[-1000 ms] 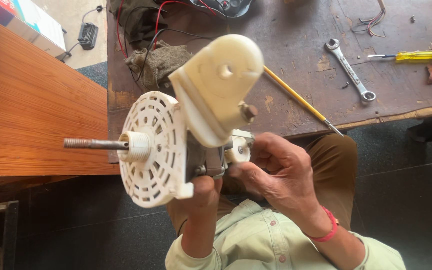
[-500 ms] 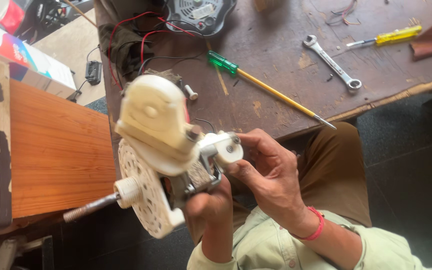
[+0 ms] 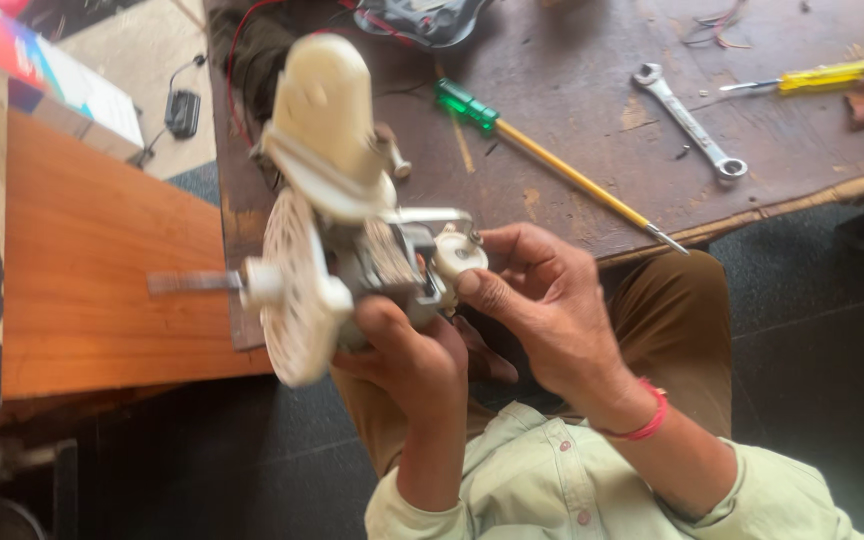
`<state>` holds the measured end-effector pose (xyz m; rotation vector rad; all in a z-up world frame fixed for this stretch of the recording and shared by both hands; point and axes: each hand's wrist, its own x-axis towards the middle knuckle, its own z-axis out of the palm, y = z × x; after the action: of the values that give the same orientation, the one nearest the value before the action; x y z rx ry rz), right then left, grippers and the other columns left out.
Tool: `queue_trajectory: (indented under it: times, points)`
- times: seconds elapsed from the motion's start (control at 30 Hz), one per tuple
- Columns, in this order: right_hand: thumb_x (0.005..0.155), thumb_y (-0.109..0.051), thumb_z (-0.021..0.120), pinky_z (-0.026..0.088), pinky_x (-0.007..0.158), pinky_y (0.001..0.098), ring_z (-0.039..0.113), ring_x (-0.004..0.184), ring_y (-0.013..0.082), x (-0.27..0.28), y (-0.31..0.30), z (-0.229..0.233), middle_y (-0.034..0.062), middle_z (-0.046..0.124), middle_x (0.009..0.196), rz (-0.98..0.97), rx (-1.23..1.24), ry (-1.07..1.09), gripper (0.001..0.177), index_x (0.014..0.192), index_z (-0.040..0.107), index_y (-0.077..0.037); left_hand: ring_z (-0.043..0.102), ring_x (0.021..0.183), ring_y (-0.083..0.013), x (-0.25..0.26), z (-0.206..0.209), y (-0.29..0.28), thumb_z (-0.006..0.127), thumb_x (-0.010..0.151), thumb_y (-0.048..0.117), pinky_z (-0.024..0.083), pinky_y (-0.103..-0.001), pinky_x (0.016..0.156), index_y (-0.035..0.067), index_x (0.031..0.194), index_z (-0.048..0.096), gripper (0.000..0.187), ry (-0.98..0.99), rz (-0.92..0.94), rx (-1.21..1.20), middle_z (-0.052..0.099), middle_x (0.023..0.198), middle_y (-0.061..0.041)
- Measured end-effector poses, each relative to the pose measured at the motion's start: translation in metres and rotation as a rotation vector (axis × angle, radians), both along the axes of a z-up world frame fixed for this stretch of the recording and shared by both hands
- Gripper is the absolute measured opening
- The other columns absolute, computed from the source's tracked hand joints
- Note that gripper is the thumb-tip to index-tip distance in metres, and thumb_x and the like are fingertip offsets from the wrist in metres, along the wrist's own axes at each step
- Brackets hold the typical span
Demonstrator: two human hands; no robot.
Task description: The person disassembles an appliance motor by removing the plastic casing and using a screwdriver to loosen internal screws while holding the component on a workbench.
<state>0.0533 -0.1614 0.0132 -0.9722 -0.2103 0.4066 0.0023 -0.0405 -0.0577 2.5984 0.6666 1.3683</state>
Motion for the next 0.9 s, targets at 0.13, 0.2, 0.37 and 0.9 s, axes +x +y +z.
queue_trajectory:
  times: [0.13,0.2,0.37,0.9]
  points:
    - [0.091,-0.005,0.077,0.062,0.082,0.026,0.072,0.092,0.0106,0.016,0.0,0.005,0.0109,0.075,0.103,0.038,-0.123,-0.153,0.028,0.115,0.067,0.006,0.058,0.123,-0.0298,0.006,0.033,-0.001,0.075,0.097,0.02,0.047,-0.049,0.108,0.004,0.152,0.037,0.068,-1.042,-0.789,-1.382,0.059,0.136,-0.017]
    - [0.09,-0.004,0.078,0.063,0.085,0.0278,0.072,0.095,0.0116,0.022,-0.002,0.007,0.0112,0.074,0.106,0.063,-0.062,-0.163,0.031,0.116,0.066,0.007,0.06,0.125,-0.0269,0.006,0.051,-0.002,0.078,0.098,0.02,0.049,-0.046,0.112,0.0,0.15,0.043,0.066,-0.99,-0.929,-1.403,0.06,0.136,-0.015]
    - [0.094,-0.007,0.075,0.059,0.09,0.026,0.069,0.1,0.0114,0.027,-0.004,0.01,0.009,0.074,0.109,0.064,-0.005,-0.144,0.033,0.122,0.069,0.008,0.061,0.127,-0.0252,0.014,0.072,-0.003,0.083,0.094,0.029,0.05,-0.047,0.115,0.003,0.147,0.048,0.07,-0.896,-0.963,-1.414,0.06,0.134,-0.012]
    - [0.083,-0.006,0.079,0.053,0.096,0.0258,0.061,0.109,0.0148,0.013,-0.018,0.02,0.0126,0.066,0.126,-0.12,-0.236,-0.508,0.055,0.134,0.062,0.006,0.046,0.146,-0.0312,0.01,0.031,0.015,0.091,0.079,0.041,0.039,-0.048,0.125,0.001,0.156,0.032,0.105,-0.891,-1.177,-1.457,0.042,0.159,-0.019]
